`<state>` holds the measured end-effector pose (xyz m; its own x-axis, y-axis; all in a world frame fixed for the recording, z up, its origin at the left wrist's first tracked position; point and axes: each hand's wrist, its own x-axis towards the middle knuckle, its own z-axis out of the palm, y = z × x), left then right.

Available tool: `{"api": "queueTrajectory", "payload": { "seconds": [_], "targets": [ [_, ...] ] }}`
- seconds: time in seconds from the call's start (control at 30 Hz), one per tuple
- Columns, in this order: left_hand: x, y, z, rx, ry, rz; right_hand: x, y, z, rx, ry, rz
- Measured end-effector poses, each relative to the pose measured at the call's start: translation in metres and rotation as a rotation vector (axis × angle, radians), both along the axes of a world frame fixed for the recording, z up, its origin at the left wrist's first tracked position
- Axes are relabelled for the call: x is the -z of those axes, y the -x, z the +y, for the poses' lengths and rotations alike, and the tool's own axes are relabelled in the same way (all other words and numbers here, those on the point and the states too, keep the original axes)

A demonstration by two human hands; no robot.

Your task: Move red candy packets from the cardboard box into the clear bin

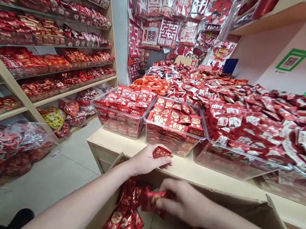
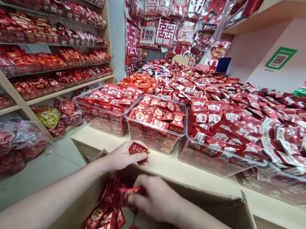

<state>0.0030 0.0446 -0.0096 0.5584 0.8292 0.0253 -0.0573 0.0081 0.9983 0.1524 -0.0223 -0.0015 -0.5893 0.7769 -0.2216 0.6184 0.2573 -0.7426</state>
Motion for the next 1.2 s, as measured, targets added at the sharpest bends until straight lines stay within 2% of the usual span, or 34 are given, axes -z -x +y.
{"api": "queueTrajectory", "payload": {
  "seconds": [0.1,0.2,0.37,0.53,0.6,0.73,0.93,1.07,1.13,1.2],
  "targets": [
    [-0.004,-0.002,-0.003,0.018,0.095,-0.052,-0.023,-0.024,0.009,0.186,0.003,0.244],
    [-0.006,-0.003,-0.005,0.025,0.138,-0.116,-0.024,-0.033,0.016,0.363,0.072,0.431],
    [-0.007,-0.009,-0.008,-0.026,0.213,-0.11,-0.019,-0.032,0.018,0.438,0.211,0.577],
    [-0.003,-0.016,-0.01,-0.223,0.064,-0.086,-0.019,-0.029,0.016,0.51,0.248,0.631],
    [-0.003,-0.016,-0.011,-0.244,0.055,-0.092,-0.02,-0.03,0.015,0.517,0.257,0.642],
    [-0.004,-0.016,-0.015,-0.141,0.152,-0.154,-0.023,-0.033,0.013,0.535,0.225,0.65],
    [-0.006,-0.016,-0.016,-0.139,0.28,-0.223,-0.022,-0.037,0.014,0.531,-0.001,0.51],
    [-0.008,-0.012,-0.014,0.022,0.453,-0.348,-0.023,-0.039,0.014,0.558,0.0,0.64],
    [-0.008,-0.011,-0.014,0.102,0.519,-0.386,-0.024,-0.042,0.014,0.469,-0.093,0.635],
    [-0.007,-0.012,-0.016,0.15,0.568,-0.412,-0.024,-0.046,0.013,0.303,-0.227,0.54]
  ]
}}
